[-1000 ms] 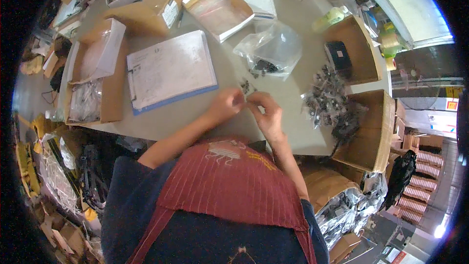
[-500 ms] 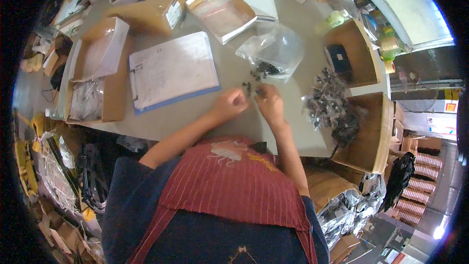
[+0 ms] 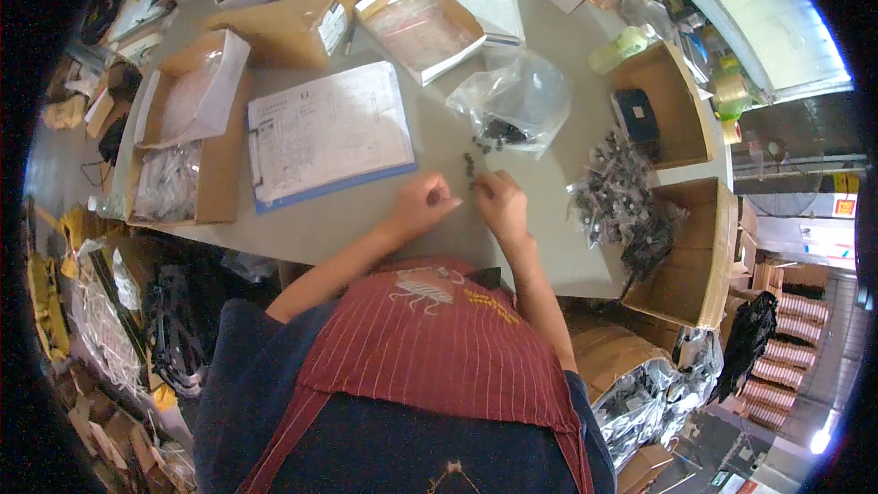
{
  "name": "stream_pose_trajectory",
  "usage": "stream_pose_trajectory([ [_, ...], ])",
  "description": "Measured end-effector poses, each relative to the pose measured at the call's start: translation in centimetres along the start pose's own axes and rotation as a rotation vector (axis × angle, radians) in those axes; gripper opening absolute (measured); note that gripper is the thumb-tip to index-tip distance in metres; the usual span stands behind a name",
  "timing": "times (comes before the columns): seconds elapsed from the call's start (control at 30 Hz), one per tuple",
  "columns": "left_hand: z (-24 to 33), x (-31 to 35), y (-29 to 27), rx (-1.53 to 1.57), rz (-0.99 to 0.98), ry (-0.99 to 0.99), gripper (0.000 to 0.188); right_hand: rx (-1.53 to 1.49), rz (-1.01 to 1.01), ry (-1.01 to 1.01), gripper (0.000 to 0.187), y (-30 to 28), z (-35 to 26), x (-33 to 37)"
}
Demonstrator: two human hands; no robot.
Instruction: The person picks up small black plastic components from a table by hand and places them into a transparent plastic bag.
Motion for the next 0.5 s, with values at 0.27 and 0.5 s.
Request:
stream_pose_trajectory([
  [0.27,-0.9,-0.5,0.3,-0.119,-0.01,0.14,0.022,-0.267,-0.102,-0.251,0.02,-2.8,-7.2,0.7],
  [0.5,-1.1,-0.6,0.2,-0.071,0.024,0.172,0.019,-0.381,-0.051,-0.062,0.021,-1.4,-3.7,0.3],
])
Point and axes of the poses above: each hand's wrist, its own x-axis away from the middle knuckle, its own y-axis out of the palm, z = x × y, the point moved 4 cm from there along -x, towards the middle knuckle, and after that the axes turned 2 degrees about -x, right-handed, at the moved point
